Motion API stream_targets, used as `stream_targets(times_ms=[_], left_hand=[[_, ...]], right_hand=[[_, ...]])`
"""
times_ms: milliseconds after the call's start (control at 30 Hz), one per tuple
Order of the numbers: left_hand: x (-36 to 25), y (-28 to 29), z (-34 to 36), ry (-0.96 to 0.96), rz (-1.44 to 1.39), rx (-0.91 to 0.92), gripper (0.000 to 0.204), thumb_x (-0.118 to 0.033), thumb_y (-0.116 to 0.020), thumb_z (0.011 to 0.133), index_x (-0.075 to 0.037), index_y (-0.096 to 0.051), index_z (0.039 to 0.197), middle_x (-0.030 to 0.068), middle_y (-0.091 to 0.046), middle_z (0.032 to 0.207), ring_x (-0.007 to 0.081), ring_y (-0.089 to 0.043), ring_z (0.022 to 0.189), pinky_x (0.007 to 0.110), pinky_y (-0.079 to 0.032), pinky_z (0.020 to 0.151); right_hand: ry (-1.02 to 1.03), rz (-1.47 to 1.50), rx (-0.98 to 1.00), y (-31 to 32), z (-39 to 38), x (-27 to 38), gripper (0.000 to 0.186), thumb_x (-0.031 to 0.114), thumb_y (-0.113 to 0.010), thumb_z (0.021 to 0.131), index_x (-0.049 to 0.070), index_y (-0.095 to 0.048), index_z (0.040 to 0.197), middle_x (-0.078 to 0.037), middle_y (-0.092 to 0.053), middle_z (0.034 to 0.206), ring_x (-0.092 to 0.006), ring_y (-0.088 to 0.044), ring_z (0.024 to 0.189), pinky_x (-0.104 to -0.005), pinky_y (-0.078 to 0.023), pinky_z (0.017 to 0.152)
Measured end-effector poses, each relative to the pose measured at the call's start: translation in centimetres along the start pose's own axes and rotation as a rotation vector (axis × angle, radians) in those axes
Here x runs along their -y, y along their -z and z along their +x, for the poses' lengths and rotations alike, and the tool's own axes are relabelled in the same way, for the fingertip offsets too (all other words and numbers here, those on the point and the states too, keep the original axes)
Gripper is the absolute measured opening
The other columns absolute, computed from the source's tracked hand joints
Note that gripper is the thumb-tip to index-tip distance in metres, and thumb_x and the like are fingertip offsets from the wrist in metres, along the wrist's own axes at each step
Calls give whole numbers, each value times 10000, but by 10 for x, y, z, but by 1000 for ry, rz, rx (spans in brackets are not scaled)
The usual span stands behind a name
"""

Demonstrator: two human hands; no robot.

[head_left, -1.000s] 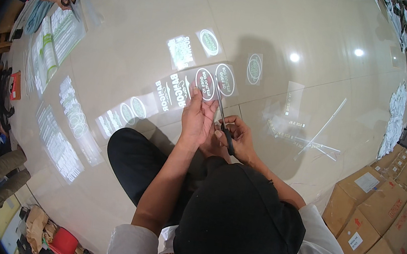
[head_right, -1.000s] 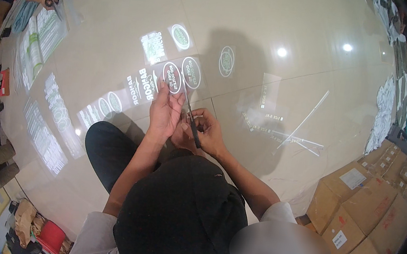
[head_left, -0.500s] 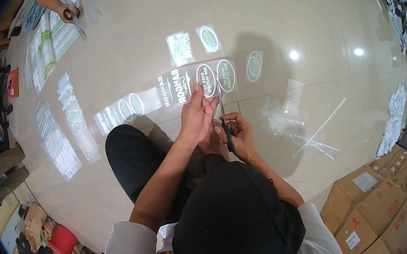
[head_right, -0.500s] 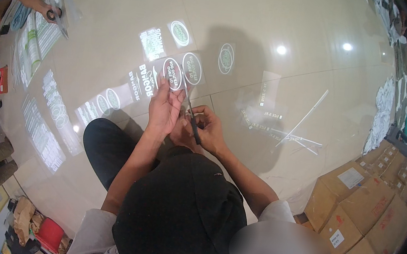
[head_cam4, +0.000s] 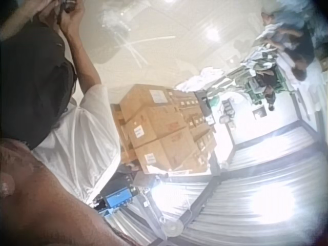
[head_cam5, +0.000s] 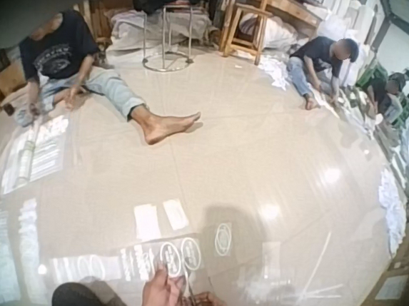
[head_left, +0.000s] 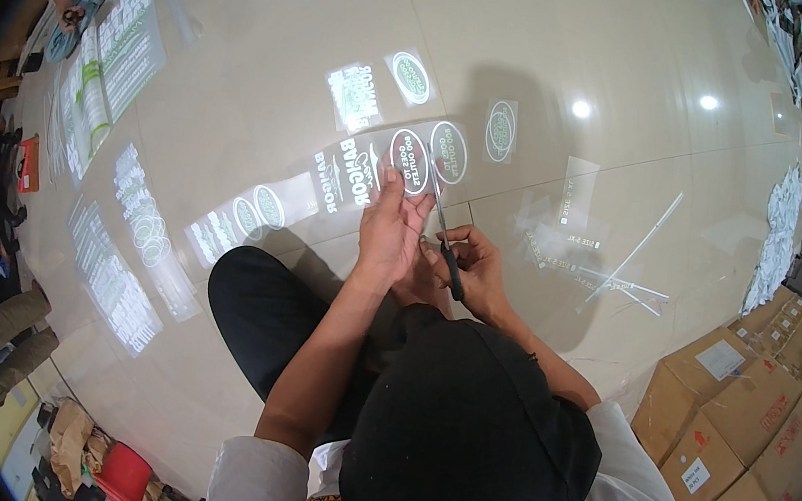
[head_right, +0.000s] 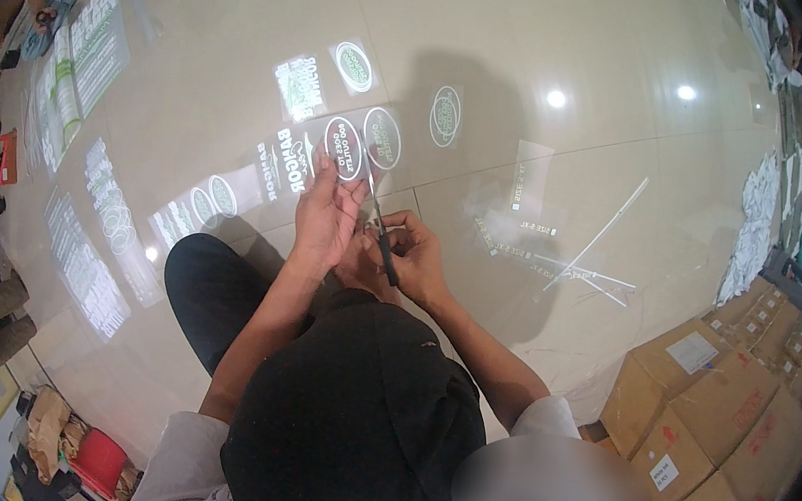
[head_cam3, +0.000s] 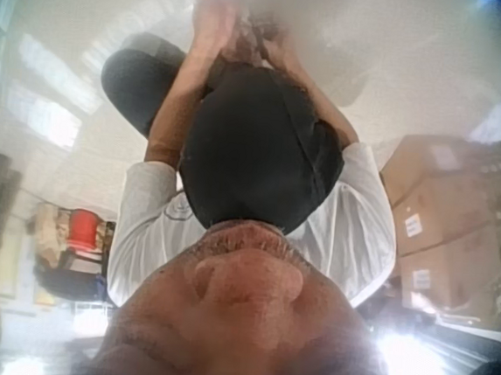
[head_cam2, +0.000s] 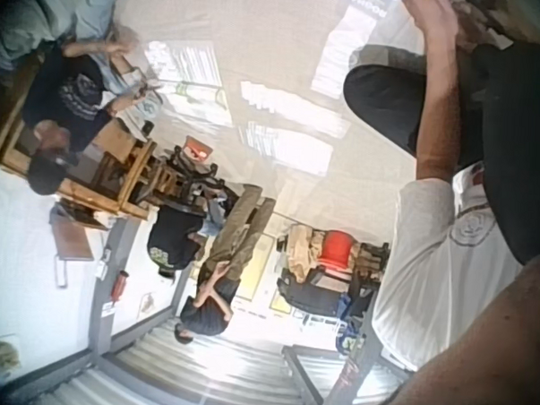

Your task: The person sits on the floor and uses scissors to cut out individual oval stickers from a transparent sheet. They repeatedly pick up the sheet, cut around the printed outlines, and place the cut pieces on the floor.

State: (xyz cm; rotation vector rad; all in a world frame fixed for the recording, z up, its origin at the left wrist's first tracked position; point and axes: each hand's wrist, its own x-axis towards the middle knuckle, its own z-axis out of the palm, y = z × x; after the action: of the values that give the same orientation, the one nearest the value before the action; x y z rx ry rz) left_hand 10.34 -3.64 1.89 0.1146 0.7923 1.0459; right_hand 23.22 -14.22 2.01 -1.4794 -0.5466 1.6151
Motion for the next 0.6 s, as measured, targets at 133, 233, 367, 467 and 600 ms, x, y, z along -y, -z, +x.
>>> stream_targets(times_ms=[133, 233, 367, 467, 600], left_hand=[[4, 2, -3, 66, 45, -56, 501, -267, -429, 1158, -42, -346, 1598, 128, -540, 1512, 277, -584, 1356, 451, -441, 1198], [10, 0, -7, 52, 44, 0, 495, -262, -427, 1158, -40, -347, 1593, 120, -545, 1504, 268, -581, 1358, 446, -446, 1191], [11, -6, -11, 63, 47, 3, 469, -238, -425, 1156, -26, -360, 1568, 135, -555, 1477, 269, -584, 1351, 449, -460, 1178], [12, -10, -11, 59, 41, 30, 481, -243, -419, 1157, -31, -345, 1583, 132, -540, 1498, 265, -578, 1358, 440, -461, 1175], [13, -12, -11, 72, 76, 53, 507, -261, -408, 1161, -46, -314, 1610, 116, -532, 1512, 256, -575, 1362, 428, -463, 1171]], right_hand=[[61, 11, 4, 4, 6, -5, 365, 129, -820, 932, 11, -600, 1198, -12, -662, 769, -70, -606, 642, -238, -474, 559], [67, 15, -7, 5, 10, -2, 363, 131, -811, 939, 7, -595, 1203, -11, -658, 767, -71, -606, 643, -239, -474, 559], [13, -3, -37, 5, 9, 10, 366, 141, -805, 945, -2, -591, 1205, -19, -654, 750, -72, -604, 635, -234, -475, 562], [13, 12, -50, 5, 7, 9, 376, 156, -809, 943, -10, -594, 1202, -27, -655, 740, -72, -602, 624, -230, -471, 557], [10, 28, -69, 7, 5, 9, 379, 167, -816, 941, -16, -603, 1196, -35, -665, 744, -74, -597, 611, -229, -459, 547]])
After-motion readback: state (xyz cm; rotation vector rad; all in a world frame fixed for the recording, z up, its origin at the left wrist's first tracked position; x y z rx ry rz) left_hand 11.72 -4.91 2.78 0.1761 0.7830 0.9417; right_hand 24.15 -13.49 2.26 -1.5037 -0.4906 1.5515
